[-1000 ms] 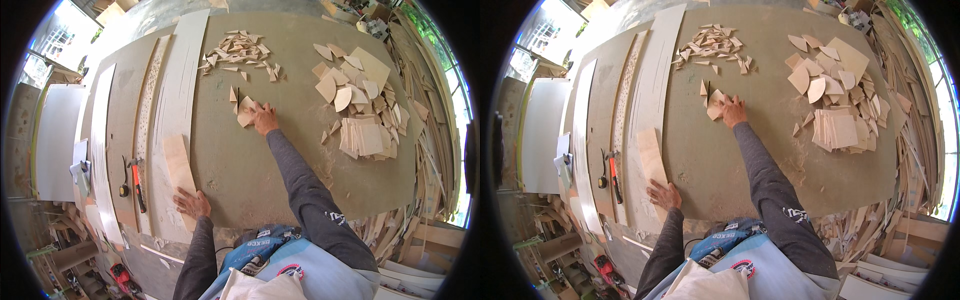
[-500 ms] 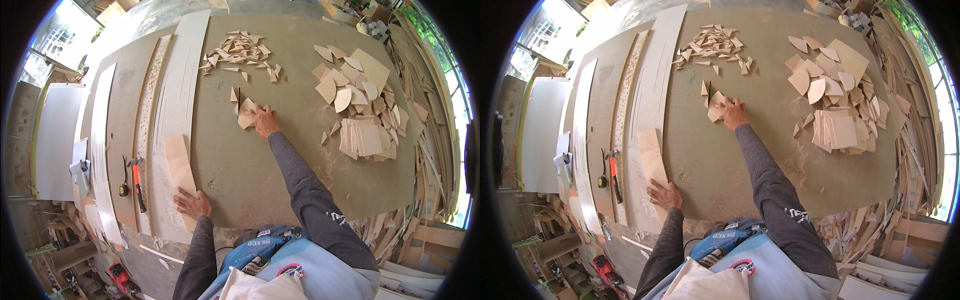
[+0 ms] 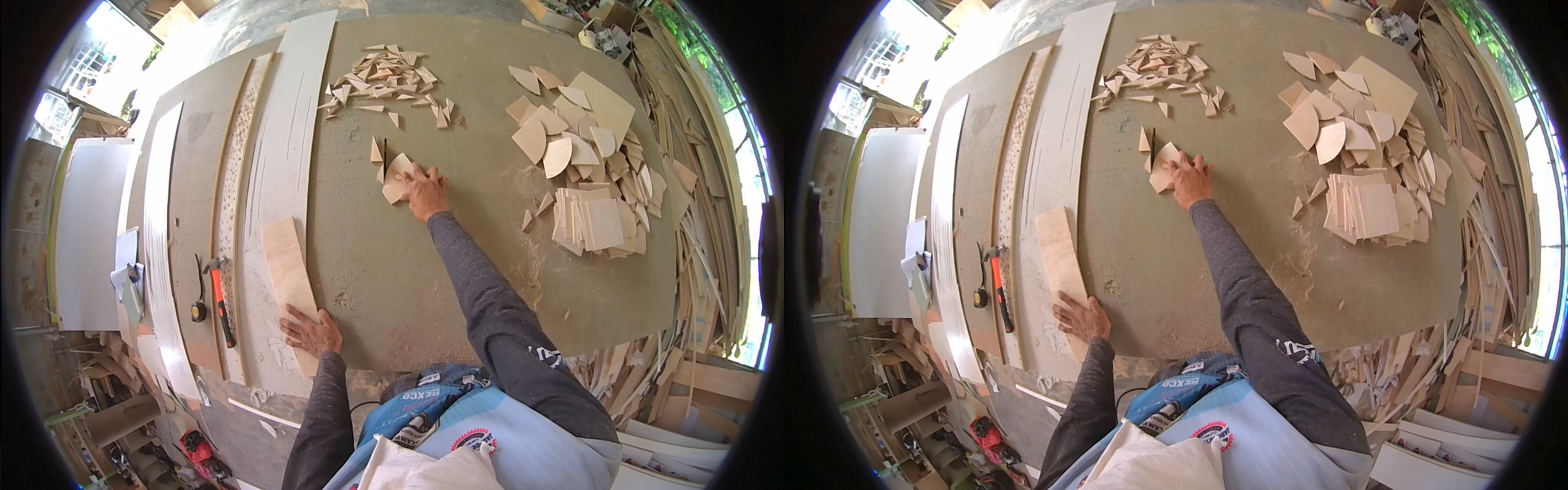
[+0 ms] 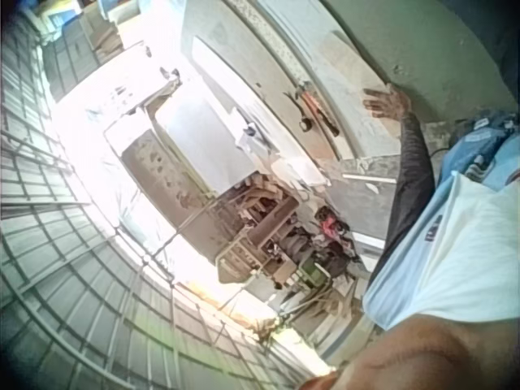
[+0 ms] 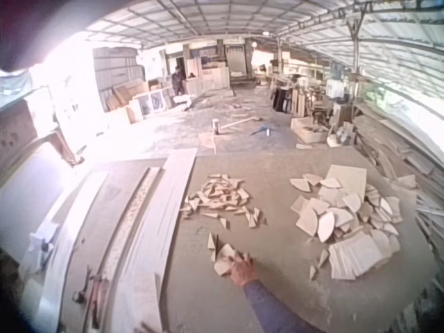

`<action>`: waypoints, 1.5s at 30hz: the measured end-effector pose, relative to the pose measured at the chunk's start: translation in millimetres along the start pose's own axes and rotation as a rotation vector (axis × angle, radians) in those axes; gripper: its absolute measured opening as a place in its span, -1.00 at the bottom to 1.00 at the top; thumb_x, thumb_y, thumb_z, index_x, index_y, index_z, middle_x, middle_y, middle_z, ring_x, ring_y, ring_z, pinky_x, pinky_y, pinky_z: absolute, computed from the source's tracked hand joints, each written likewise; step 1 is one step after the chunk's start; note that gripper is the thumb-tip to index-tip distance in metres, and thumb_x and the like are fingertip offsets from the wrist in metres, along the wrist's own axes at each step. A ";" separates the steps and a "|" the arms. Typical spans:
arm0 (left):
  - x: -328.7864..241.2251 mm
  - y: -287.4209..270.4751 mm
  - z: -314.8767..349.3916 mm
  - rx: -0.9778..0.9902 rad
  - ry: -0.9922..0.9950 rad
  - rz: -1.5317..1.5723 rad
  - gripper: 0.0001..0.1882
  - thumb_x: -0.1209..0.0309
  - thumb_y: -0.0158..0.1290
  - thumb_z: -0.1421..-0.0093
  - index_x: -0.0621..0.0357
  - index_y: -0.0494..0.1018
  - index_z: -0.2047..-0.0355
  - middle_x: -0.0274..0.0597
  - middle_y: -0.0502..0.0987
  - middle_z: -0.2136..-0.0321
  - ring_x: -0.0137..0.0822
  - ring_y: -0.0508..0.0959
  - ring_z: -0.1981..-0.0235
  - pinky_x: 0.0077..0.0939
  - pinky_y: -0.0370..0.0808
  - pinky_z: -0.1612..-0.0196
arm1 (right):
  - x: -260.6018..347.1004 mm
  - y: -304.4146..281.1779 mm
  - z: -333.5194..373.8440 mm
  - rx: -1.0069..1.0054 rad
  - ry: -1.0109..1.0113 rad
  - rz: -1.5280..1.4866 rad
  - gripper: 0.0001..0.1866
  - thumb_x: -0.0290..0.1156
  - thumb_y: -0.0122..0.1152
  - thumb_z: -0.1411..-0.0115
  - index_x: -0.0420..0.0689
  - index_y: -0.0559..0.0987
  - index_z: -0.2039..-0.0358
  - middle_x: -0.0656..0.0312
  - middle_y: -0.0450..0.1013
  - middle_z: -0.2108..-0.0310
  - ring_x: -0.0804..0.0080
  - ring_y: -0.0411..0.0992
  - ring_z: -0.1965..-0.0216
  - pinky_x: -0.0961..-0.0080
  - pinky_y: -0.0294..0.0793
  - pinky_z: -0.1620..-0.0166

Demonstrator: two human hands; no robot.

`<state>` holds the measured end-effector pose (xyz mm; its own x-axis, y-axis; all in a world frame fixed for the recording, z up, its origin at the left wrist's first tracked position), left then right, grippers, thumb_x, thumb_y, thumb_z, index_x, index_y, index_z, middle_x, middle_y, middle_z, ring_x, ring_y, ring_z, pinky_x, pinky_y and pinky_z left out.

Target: The person holds a wooden piece and pushes it against a table saw blade to cut it, then picks up the wooden pieces and places them onto a stack.

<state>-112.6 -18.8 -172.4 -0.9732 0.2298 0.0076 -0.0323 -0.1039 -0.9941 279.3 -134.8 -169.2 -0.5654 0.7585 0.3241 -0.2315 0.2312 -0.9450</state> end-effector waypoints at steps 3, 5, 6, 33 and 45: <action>1.6 2.9 -0.8 -0.015 0.003 0.010 0.00 0.00 0.06 -0.30 0.01 -0.23 -0.55 0.31 -0.11 -0.46 0.18 -0.14 -0.52 0.27 -0.15 -0.46 | 0.2 2.6 -2.7 -0.016 0.002 0.023 -0.42 -0.20 0.43 -0.17 0.13 0.55 -0.22 0.30 0.29 -0.25 0.07 0.22 -0.17 -0.26 0.29 -0.26; -0.3 0.4 -0.6 -0.021 0.005 0.010 -0.02 0.00 0.06 -0.31 0.00 -0.22 -0.55 0.29 -0.10 -0.46 0.18 -0.14 -0.52 0.28 -0.14 -0.46 | -6.5 4.5 -4.2 -0.016 -0.034 -0.016 -0.41 -0.20 0.44 -0.15 0.11 0.55 -0.22 0.30 0.29 -0.25 0.08 0.23 -0.14 -0.24 0.31 -0.22; -2.7 -1.0 0.5 -0.018 0.006 0.008 -0.01 0.00 0.06 -0.31 0.00 -0.22 -0.55 0.29 -0.10 -0.46 0.18 -0.14 -0.52 0.28 -0.14 -0.46 | -10.2 5.0 -5.1 -0.016 -0.052 -0.035 -0.40 -0.20 0.45 -0.14 0.10 0.55 -0.22 0.30 0.29 -0.25 0.09 0.23 -0.13 -0.23 0.32 -0.21; -0.7 1.0 -0.2 0.001 -0.003 -0.015 -0.01 0.01 0.04 -0.32 0.01 -0.27 -0.55 0.30 -0.12 -0.46 0.19 -0.14 -0.51 0.27 -0.16 -0.46 | 3.8 4.5 2.2 -0.032 0.062 -0.001 -0.39 -0.24 0.44 -0.16 0.07 0.54 -0.25 0.23 0.27 -0.33 0.06 0.21 -0.14 -0.18 0.28 -0.26; -0.5 1.3 -1.3 0.012 0.001 0.025 0.02 0.00 0.06 -0.30 0.02 -0.28 -0.55 0.32 -0.15 -0.47 0.19 -0.19 -0.53 0.27 -0.18 -0.46 | -11.3 10.2 -2.7 -0.061 -0.072 -0.022 -0.41 -0.23 0.45 -0.10 0.07 0.58 -0.19 0.25 0.32 -0.23 0.09 0.25 -0.08 0.01 0.31 -0.12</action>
<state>-111.9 -17.8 -173.9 -0.9734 0.2283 -0.0174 -0.0106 -0.1210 -0.9926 285.5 -139.4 -182.6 -0.6169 0.7073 0.3453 -0.1975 0.2856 -0.9378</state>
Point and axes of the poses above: each hand's wrist, its own z-axis away from the middle knuckle, its own y-axis out of the palm, x = y × z, the point moved 3 cm from there along -z, towards the middle knuckle
